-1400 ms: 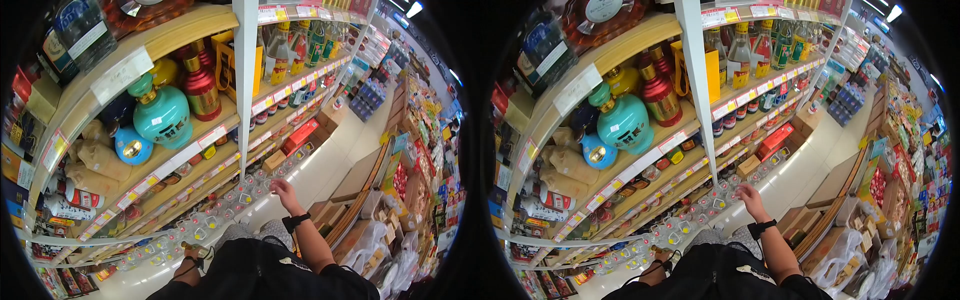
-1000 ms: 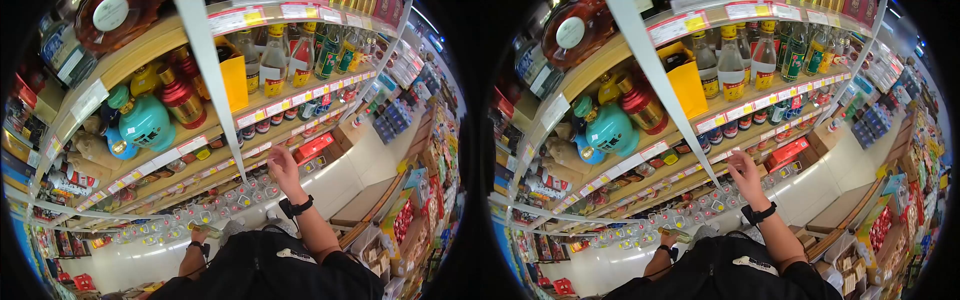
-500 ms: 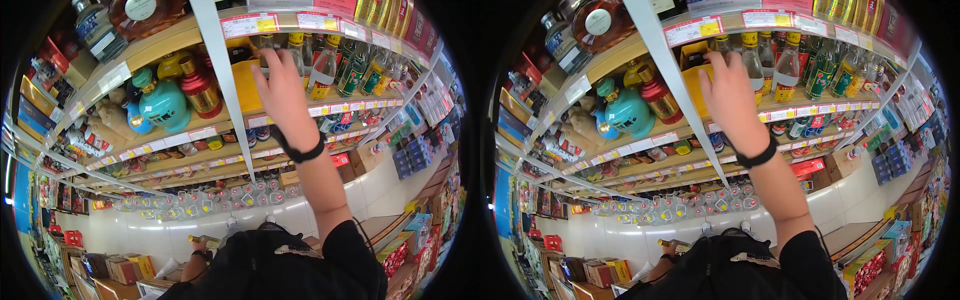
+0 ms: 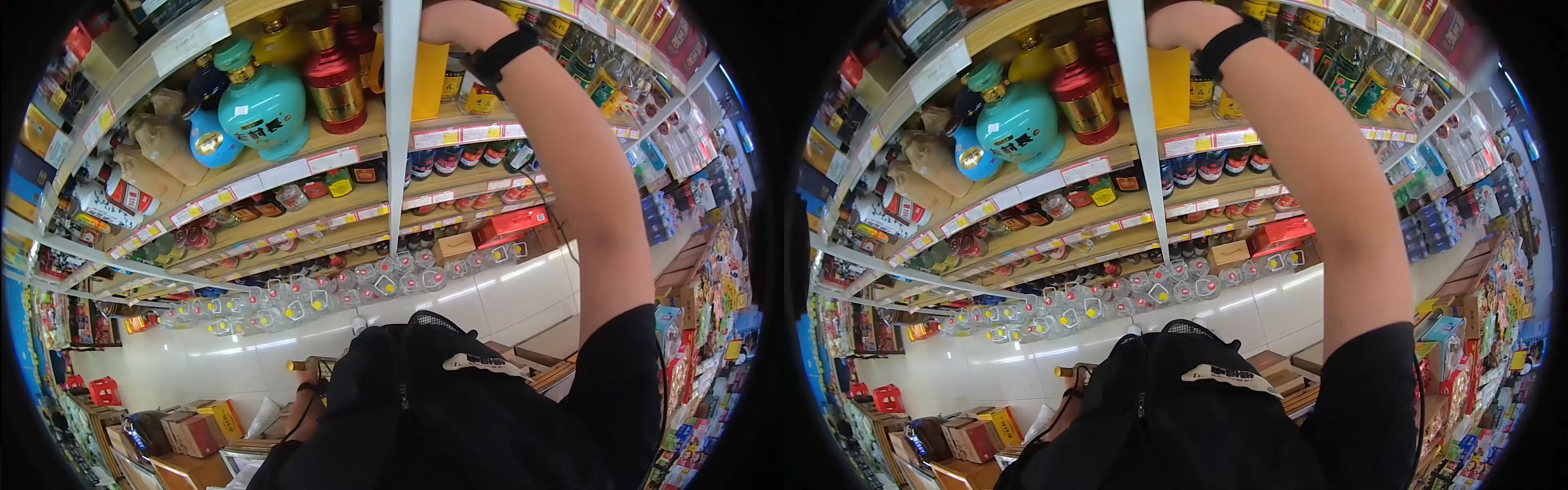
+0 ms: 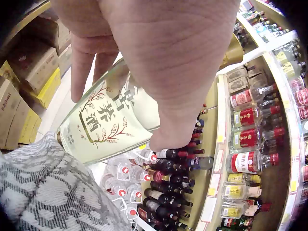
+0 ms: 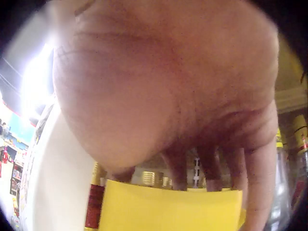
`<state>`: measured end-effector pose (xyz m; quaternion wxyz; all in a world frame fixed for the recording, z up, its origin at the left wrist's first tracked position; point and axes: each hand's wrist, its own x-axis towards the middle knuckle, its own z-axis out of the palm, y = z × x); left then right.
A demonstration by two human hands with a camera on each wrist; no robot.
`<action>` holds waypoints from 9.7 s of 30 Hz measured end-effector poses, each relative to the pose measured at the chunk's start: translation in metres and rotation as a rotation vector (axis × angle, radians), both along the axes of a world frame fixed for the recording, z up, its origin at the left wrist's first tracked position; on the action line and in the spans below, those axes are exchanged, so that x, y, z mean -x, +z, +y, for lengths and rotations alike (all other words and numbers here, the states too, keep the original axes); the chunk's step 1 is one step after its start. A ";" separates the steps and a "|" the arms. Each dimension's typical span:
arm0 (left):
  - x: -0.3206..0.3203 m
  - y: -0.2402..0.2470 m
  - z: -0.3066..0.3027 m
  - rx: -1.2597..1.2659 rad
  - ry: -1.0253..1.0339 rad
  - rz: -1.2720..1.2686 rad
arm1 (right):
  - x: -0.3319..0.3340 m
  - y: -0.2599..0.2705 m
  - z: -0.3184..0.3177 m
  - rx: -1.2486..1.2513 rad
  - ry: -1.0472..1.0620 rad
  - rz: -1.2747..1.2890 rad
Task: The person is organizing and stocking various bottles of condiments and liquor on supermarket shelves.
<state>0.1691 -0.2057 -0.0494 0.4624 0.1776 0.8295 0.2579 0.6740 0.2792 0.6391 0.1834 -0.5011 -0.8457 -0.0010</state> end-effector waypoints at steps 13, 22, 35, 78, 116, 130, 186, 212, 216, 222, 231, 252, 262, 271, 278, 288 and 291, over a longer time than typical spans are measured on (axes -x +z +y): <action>0.018 0.014 0.031 -0.130 -0.183 0.154 | 0.037 0.023 -0.036 0.055 0.036 0.040; 0.030 0.023 0.003 -0.102 -0.081 -0.068 | 0.021 0.012 -0.030 -0.024 0.016 0.018; 0.048 -0.055 0.006 -0.019 -0.046 -0.063 | -0.013 0.009 -0.005 0.019 -0.107 0.056; -0.049 0.209 0.192 -0.479 -0.692 0.039 | -0.138 -0.027 -0.249 0.483 -0.290 0.649; -0.215 0.401 0.311 -0.245 -1.297 -0.474 | -0.045 -0.213 -0.265 1.197 0.088 0.897; -0.171 0.363 0.305 -0.217 -1.269 -0.742 | -0.021 -0.207 -0.223 1.507 0.313 0.707; -0.535 0.556 0.391 -1.585 -0.368 0.773 | -0.451 -0.296 -0.394 0.743 -0.344 1.068; -0.530 0.544 0.438 -1.587 -0.228 0.891 | -0.445 -0.305 -0.381 0.749 -0.386 1.100; -0.530 0.545 0.439 -1.530 -0.237 0.845 | -0.438 -0.307 -0.379 0.708 -0.361 1.025; -0.535 0.540 0.444 -1.501 -0.181 0.949 | -0.435 -0.312 -0.376 0.699 -0.343 0.973; -0.540 0.525 0.439 -1.505 -0.195 1.084 | -0.430 -0.318 -0.369 0.652 -0.309 0.932; -0.565 0.495 0.420 -1.251 -0.077 0.861 | -0.423 -0.318 -0.352 0.654 -0.285 0.824; -0.539 0.491 0.447 -1.377 -0.042 0.892 | -0.419 -0.322 -0.345 0.652 -0.263 0.785; -0.543 0.496 0.454 -1.242 -0.013 0.847 | -0.414 -0.319 -0.341 0.654 -0.262 0.786; -0.548 0.483 0.436 -1.165 -0.167 0.791 | -0.417 -0.318 -0.346 0.668 -0.288 0.753; -0.539 0.482 0.443 -1.130 -0.266 0.909 | -0.424 -0.318 -0.337 0.666 -0.275 0.733; -0.530 0.481 0.457 -1.145 -0.261 0.874 | -0.420 -0.320 -0.337 0.669 -0.269 0.745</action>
